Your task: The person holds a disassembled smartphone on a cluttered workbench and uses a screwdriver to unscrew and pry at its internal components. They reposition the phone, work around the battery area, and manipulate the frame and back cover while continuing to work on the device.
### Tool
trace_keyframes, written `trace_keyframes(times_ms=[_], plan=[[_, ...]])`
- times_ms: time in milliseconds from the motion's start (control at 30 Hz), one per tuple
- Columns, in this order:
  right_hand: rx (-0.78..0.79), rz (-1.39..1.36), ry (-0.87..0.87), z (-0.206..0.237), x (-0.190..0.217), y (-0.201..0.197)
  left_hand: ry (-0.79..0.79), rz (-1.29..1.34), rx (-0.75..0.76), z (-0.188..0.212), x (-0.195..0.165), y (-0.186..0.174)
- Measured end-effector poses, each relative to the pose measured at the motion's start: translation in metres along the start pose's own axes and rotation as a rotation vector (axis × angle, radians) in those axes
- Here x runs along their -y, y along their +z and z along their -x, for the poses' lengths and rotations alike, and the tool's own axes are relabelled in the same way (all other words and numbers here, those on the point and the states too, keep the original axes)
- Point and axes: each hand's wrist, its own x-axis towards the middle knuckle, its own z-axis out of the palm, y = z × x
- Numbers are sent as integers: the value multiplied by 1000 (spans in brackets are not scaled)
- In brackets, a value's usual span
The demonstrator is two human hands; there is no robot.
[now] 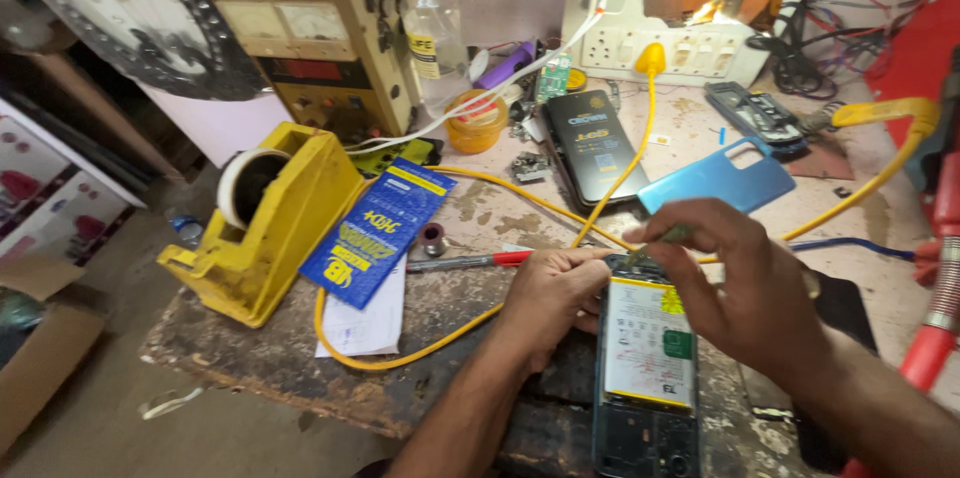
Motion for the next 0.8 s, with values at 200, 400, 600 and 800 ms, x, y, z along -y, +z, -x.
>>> trace_keyframes(times_ms=[200,400,600,800], plan=[[-135,90,-119,-9,28,-14,7,-52,-6,-2,3,-1],[-10,24,-256,-18,26,-22,33,-99,-36,-2,3,-1],[63,-102,-106,-13,20,-23,26,-119,-27,0,0,-1],[49,-129,-92,-13,17,-20,14,-68,-14,1,-3,1]])
